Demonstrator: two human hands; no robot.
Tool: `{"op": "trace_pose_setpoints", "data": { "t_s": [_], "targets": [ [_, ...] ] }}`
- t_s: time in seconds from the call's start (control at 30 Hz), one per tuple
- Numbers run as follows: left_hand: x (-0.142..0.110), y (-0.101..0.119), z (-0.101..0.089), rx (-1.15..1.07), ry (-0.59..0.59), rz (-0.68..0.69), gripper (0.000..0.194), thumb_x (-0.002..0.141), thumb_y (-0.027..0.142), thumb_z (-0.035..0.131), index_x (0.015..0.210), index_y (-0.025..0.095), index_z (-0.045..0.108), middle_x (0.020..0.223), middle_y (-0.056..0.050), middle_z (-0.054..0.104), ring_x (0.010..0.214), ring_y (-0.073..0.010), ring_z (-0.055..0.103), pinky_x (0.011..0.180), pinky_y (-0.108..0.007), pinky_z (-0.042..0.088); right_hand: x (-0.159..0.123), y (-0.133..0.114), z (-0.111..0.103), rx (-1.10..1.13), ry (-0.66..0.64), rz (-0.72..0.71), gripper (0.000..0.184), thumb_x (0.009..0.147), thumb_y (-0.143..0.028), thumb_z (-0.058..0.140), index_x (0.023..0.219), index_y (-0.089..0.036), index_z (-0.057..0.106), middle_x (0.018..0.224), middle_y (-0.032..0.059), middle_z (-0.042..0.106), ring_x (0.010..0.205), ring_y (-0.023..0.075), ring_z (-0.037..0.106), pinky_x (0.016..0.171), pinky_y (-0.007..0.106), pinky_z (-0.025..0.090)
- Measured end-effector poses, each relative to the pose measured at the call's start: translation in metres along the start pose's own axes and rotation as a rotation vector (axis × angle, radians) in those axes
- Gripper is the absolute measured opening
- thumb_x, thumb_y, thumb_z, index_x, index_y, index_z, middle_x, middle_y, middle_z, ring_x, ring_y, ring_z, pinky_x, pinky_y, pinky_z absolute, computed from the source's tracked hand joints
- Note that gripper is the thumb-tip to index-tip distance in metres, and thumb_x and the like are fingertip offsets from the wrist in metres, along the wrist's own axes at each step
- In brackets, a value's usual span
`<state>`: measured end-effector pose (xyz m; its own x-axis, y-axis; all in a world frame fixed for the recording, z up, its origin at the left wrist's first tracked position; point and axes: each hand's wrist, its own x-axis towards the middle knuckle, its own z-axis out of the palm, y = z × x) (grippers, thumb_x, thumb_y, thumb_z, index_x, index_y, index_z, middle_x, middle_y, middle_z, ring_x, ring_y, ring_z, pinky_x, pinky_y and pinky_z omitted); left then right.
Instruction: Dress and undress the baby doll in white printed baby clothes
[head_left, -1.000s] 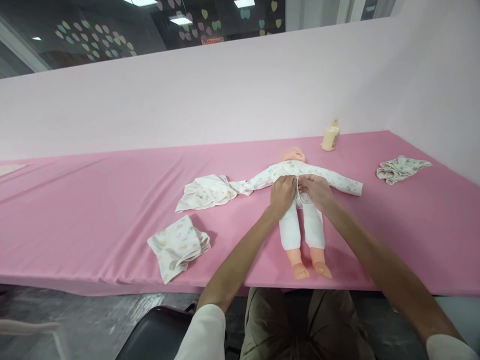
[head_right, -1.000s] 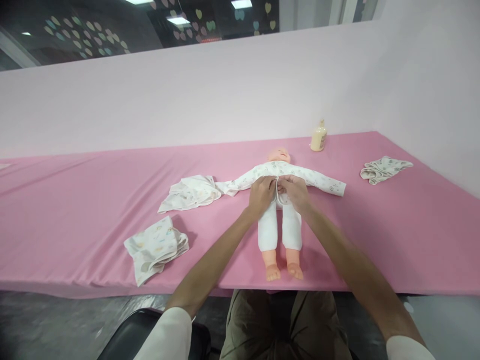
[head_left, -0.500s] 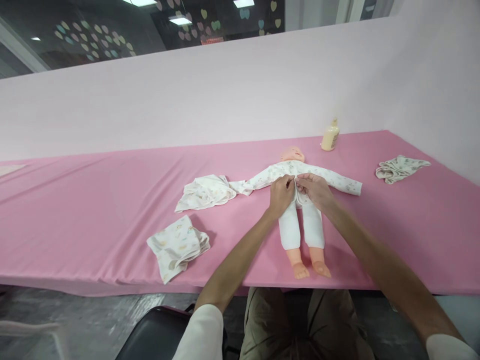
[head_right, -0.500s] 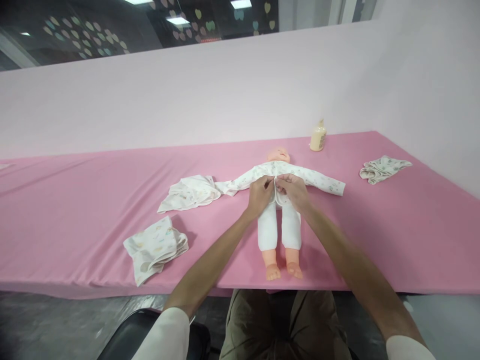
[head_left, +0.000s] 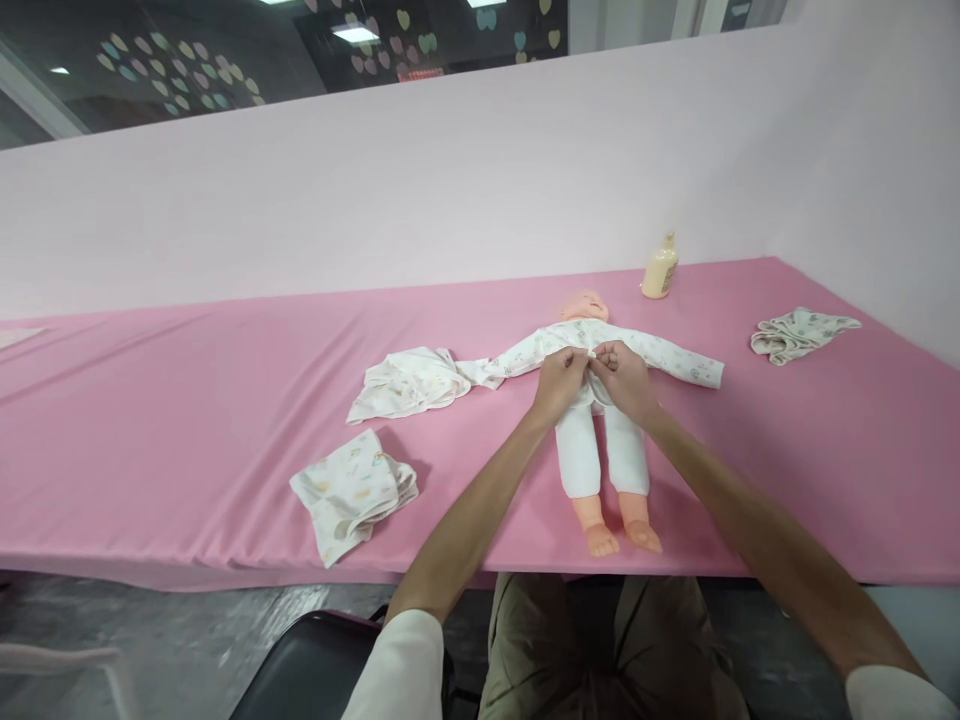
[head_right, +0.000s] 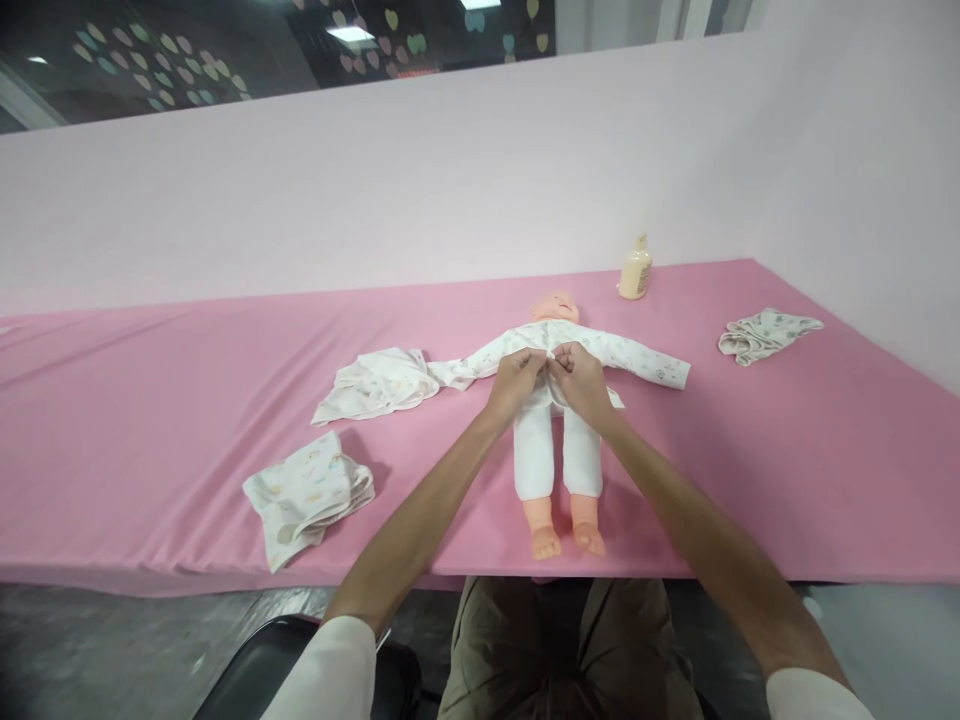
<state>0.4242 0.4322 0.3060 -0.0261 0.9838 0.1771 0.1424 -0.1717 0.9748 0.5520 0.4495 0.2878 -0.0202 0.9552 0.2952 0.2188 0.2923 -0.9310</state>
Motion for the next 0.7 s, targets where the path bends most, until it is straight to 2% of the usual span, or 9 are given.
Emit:
{"op": "trace_pose_setpoints", "data": {
  "t_s": [0.13,0.33,0.4,0.53,0.7],
  "targets": [
    [0.004,0.001,-0.004,-0.034,-0.032,-0.048,0.017,0.081,0.029,0.056,0.071,0.015,0.060,0.063,0.002,0.051,0.059,-0.0088,0.043,0.057,-0.022,0.034,0.000,0.008,0.002,-0.295,0.025,-0.211,0.010,0.086,-0.031,0.054,0.088,-0.022,0.058,0.064,-0.0030,0.058,0.061,0.0156,0.055,0.066,0.030,0.043],
    [0.007,0.005,-0.008,0.014,-0.094,-0.099,0.018,0.080,0.021,0.051,0.063,0.015,0.051,0.058,0.004,0.042,0.053,-0.0070,0.035,0.052,-0.022,0.027,0.000,0.017,-0.007,-0.479,0.027,-0.428,0.017,0.090,-0.036,0.052,0.091,-0.022,0.062,0.072,0.0025,0.064,0.070,0.0202,0.060,0.069,0.033,0.046],
    [0.006,0.005,-0.009,0.044,-0.088,-0.080,0.016,0.079,0.019,0.051,0.064,0.015,0.052,0.060,0.003,0.045,0.055,-0.0073,0.038,0.053,-0.022,0.029,-0.002,0.017,-0.008,-0.476,0.023,-0.411,0.016,0.090,-0.035,0.053,0.089,-0.022,0.063,0.074,0.0034,0.065,0.071,0.0208,0.061,0.071,0.034,0.047],
    [0.005,0.003,-0.010,0.067,-0.079,-0.042,0.012,0.077,0.020,0.055,0.066,0.015,0.053,0.064,0.002,0.050,0.059,-0.0083,0.044,0.056,-0.022,0.032,-0.007,0.011,-0.007,-0.416,0.002,-0.289,0.014,0.087,-0.029,0.053,0.088,-0.022,0.065,0.086,0.0051,0.069,0.081,0.0224,0.064,0.079,0.038,0.049],
    [0.003,0.003,-0.009,0.070,-0.083,-0.038,0.020,0.078,0.020,0.051,0.059,0.017,0.046,0.057,0.004,0.041,0.053,-0.0075,0.036,0.052,-0.023,0.027,-0.010,0.001,-0.006,-0.211,-0.050,-0.105,0.017,0.085,-0.029,0.055,0.094,-0.021,0.066,0.089,0.0039,0.072,0.082,0.0203,0.066,0.079,0.037,0.052]
  ]
}}
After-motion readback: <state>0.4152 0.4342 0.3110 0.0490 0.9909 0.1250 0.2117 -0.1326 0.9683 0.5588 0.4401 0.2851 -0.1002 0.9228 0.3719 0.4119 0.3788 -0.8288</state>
